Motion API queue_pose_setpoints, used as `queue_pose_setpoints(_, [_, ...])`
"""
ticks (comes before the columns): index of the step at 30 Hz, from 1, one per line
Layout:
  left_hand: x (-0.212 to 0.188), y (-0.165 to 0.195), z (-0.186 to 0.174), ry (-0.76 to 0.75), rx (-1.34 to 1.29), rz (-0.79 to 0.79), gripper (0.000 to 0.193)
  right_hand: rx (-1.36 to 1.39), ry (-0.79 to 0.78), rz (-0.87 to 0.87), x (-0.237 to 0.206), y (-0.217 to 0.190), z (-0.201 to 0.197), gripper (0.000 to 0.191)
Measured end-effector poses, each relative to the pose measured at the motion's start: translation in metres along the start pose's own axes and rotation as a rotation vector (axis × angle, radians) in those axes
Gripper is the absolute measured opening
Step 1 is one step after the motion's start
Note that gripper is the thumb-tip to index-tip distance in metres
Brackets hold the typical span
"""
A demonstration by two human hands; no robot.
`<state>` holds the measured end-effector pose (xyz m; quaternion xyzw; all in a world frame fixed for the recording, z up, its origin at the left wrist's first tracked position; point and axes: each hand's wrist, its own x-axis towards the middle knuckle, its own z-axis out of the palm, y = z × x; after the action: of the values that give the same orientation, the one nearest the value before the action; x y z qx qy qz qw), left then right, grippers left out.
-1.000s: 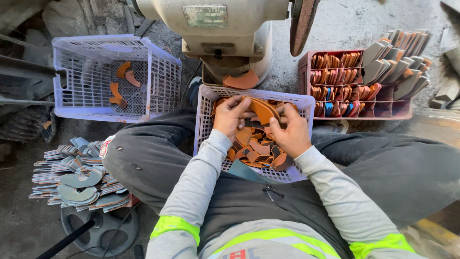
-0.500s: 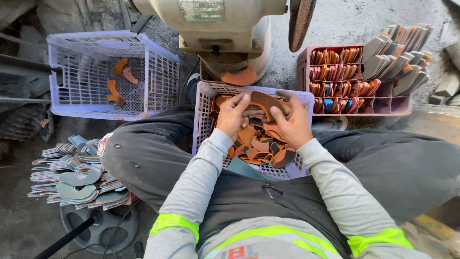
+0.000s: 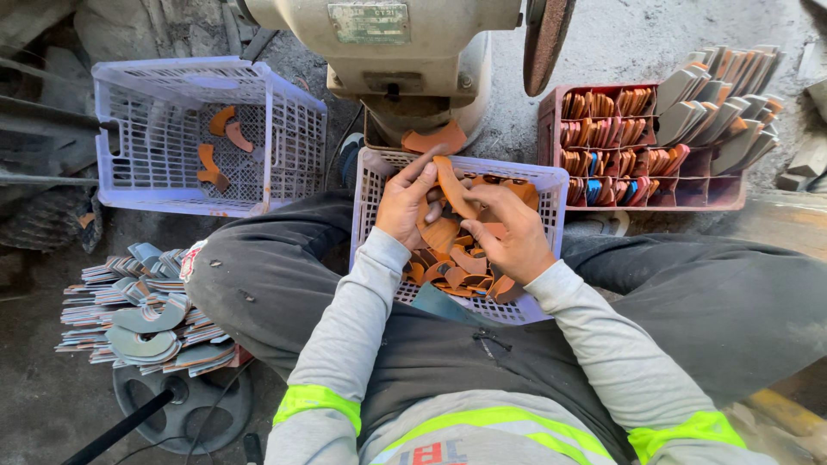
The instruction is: The person sits cross-legged and repeatedly picks orange rubber shoe parts from a white basket, inspects them, and places them into a pink organizer box. The person handles the parts one at a time, turning them over and checking edges before stacking them in the organizer.
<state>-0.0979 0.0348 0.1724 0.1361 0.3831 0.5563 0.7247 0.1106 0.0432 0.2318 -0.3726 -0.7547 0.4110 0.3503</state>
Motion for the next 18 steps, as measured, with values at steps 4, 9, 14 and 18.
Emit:
queue_pose_setpoints(4, [-0.003,0.005,0.003,-0.057,-0.003,0.032,0.04,-0.083,0.009,-0.069,0.0,0.001,-0.003,0.038])
queue_pose_setpoints(9, [-0.004,0.009,0.011,-0.025,0.03,0.014,0.038,-0.026,-0.027,-0.018,0.0,0.002,-0.005,0.04])
queue_pose_setpoints(14, [0.0,0.008,0.01,0.048,0.161,-0.01,0.033,0.051,-0.094,0.073,-0.003,0.015,-0.004,0.037])
queue_pose_setpoints(18, [0.003,0.001,-0.002,0.182,0.789,0.181,0.025,0.14,-0.222,0.343,-0.011,0.042,-0.002,0.038])
